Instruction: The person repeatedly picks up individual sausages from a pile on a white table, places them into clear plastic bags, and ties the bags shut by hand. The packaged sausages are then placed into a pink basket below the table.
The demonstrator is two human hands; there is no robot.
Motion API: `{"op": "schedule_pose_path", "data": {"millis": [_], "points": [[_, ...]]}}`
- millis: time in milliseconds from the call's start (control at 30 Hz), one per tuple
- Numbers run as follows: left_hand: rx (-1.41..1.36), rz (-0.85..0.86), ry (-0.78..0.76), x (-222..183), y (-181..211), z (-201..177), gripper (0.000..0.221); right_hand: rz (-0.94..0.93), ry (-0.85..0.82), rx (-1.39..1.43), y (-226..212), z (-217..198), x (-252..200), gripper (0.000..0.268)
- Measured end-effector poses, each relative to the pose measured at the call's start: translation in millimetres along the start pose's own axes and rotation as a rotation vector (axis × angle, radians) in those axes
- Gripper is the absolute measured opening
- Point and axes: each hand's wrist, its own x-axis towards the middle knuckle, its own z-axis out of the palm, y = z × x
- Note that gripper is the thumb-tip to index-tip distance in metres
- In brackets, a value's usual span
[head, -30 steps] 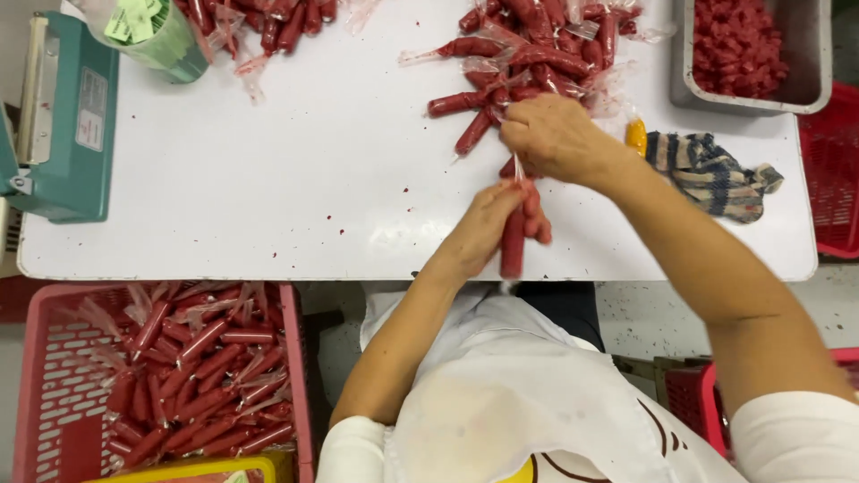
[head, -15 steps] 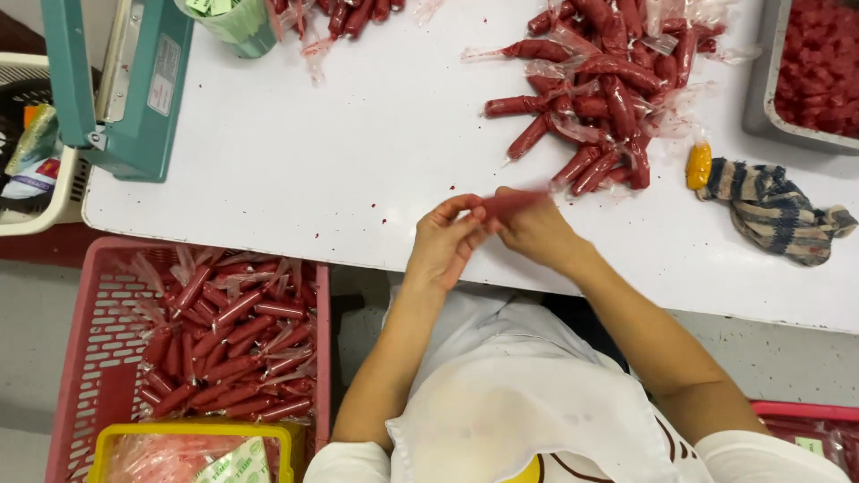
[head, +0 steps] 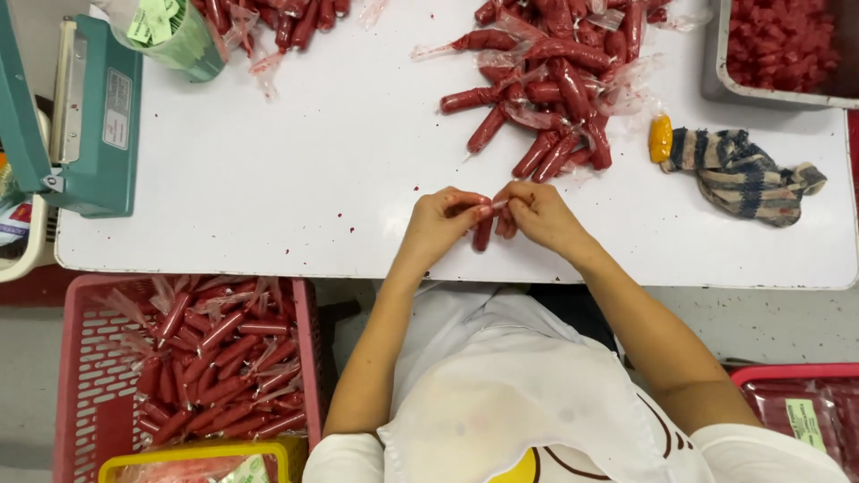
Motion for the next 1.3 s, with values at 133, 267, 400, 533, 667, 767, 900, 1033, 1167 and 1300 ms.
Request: {"op": "schedule_pose_path", "data": {"millis": [133, 267, 400, 533, 667, 767, 900, 1033, 1167, 1300], "points": [[0.423, 0.285, 0.088, 1.3, -11.7, 10.2, 0.016, -0.190, 0.080, -0.074, -17.7, 4.9, 2.6, 0.023], [0.591, 0.498, 0.119, -13.0, 4.5, 2.5, 0.011, -0.152, 0.087, 0.057, -9.8, 12.7, 6.2, 0.023], [0.422, 0.605, 0.215, -16.3, -3.1, -4.8, 0.013, -0.160, -0.083, 0.127, -19.0, 15.4, 12.6, 0.010], [0.306, 0.549, 0.341, -22.6, -9.2, -0.5, 0.017, -0.198, -0.172, 0.158, -31.4, 19.0, 16.5, 0.011], [0.296, 0.551, 0.421, -22.9, -12.1, 5.4, 0.018, -0.206, -0.182, 0.172, -17.1, 16.8, 20.5, 0.011], [0.334, 0.565, 0.411, -16.3, -13.5, 11.8, 0.015, -0.288, -0.103, 0.140, -12.7, 11.8, 21.2, 0.013], [0.632, 0.616, 0.403, -6.7, -16.1, 25.0, 0.012, -0.548, 0.018, -0.102, -2.8, -0.3, 15.5, 0.015], [0.703, 0.661, 0.309, -6.2, 10.9, 41.2, 0.012, -0.428, 0.112, 0.028, 50.4, 1.6, 17.3, 0.016], [0.464, 0.596, 0.207, 4.4, 7.2, 54.4, 0.007, 0.136, 0.281, 0.547, 62.2, 10.4, 17.4, 0.006], [0.260, 0.318, 0.325, 18.4, -9.7, 63.6, 0.013, 0.064, 0.288, 0.272, 37.5, 4.7, 20.8, 0.014]]}}
